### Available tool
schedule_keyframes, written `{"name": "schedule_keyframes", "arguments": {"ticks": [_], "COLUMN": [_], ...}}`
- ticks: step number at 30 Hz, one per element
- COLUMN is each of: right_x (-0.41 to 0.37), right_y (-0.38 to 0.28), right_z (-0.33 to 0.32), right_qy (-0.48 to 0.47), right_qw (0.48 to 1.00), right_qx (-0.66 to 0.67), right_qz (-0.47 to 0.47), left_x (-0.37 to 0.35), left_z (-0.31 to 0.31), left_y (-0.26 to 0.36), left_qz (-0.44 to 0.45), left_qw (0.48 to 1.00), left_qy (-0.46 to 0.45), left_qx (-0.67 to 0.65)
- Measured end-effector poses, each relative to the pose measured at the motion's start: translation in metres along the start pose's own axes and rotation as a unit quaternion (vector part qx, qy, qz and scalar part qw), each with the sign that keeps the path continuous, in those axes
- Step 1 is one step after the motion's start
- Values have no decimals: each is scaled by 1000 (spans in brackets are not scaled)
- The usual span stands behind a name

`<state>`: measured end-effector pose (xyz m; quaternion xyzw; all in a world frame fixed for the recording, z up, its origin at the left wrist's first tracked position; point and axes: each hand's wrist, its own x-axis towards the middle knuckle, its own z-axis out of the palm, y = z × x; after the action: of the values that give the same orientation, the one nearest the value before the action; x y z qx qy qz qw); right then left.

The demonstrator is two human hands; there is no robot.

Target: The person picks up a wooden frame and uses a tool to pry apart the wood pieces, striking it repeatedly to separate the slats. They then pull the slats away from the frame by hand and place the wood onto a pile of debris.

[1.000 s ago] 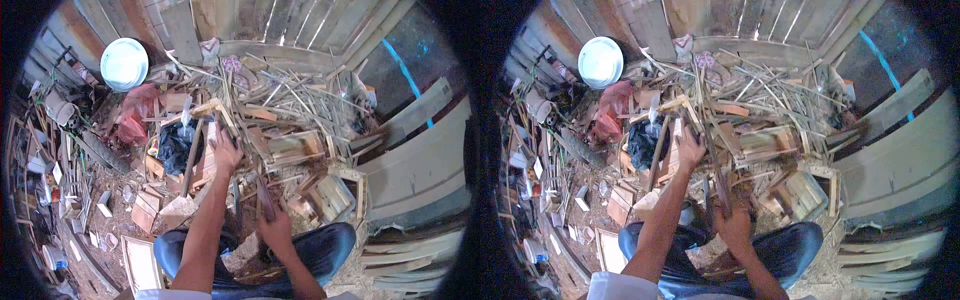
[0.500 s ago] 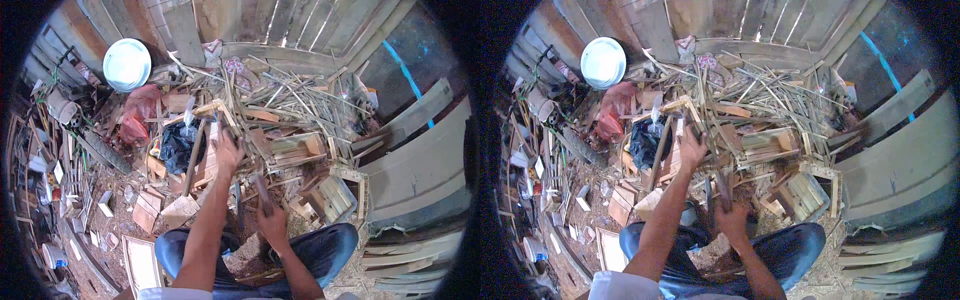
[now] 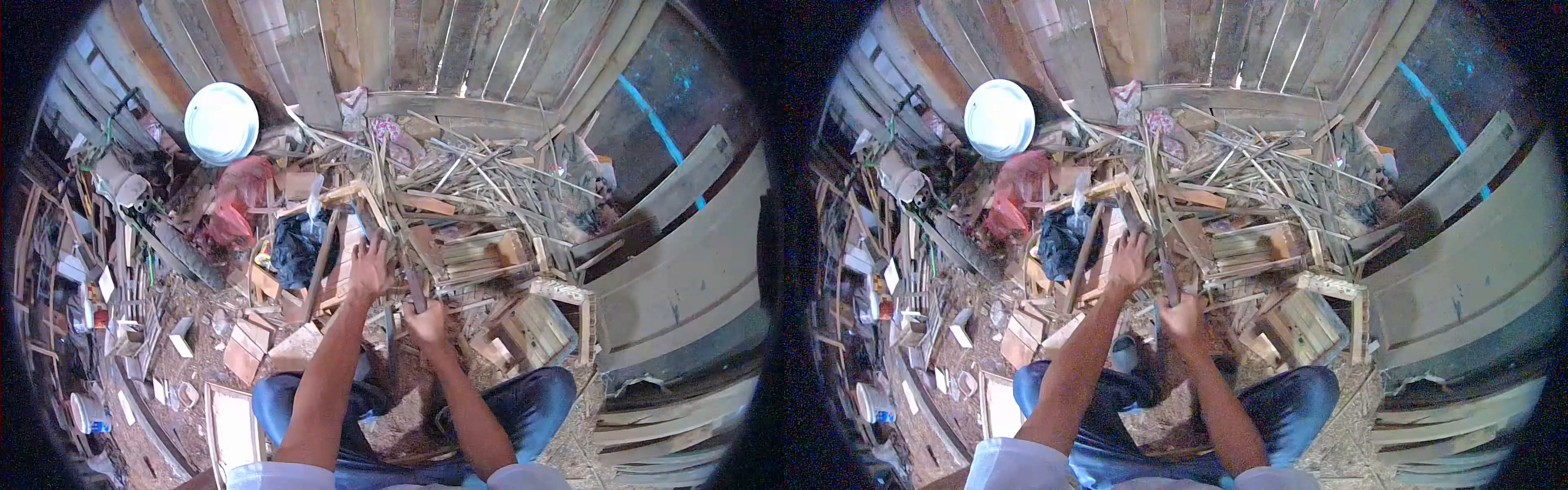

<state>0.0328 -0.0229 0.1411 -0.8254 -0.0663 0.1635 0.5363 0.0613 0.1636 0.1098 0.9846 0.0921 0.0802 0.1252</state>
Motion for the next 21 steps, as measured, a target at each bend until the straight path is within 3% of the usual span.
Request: {"name": "schedule_keyframes", "arguments": {"ticks": [3, 5, 6, 8, 9, 11, 13, 16, 18, 20, 21], "right_x": [-34, -73, -78, -91, -90, -63, -6, 21, -28, -90, -114], "right_y": [-22, -11, -24, -45, -43, -37, -34, -40, -39, -11, 29], "right_z": [-18, -38, -45, -48, -45, -36, -18, -20, -34, -49, -41], "right_qy": [50, 74, 72, 148, 142, -5, 28, -15, 44, 55, 67], "right_qw": [998, 969, 968, 966, 968, 991, 978, 986, 985, 977, 986], "right_qx": [-45, -178, -184, -67, -69, -121, -206, -163, -165, -180, -108], "right_qz": [-9, -154, -156, -201, -197, 62, -2, 5, 35, -102, -105], "left_x": [2, 5, 5, 5, 4, 10, 11, 6, 5, 4, 9], "left_z": [-4, -13, -17, -15, -12, -6, -19, -8, -5, -18, -16], "left_y": [4, 10, 12, 10, 8, 6, 13, 6, 3, 8, 7], "left_qz": [-25, -39, -41, -50, -56, -66, -58, -43, -41, -38, -41], "left_qw": [998, 997, 997, 995, 994, 995, 995, 996, 996, 997, 997], "left_qy": [-9, -15, -18, -1, -5, -2, -32, 13, 3, -26, -20], "left_qx": [-59, -70, -71, -90, -91, -72, -75, -77, -73, -63, -63]}}
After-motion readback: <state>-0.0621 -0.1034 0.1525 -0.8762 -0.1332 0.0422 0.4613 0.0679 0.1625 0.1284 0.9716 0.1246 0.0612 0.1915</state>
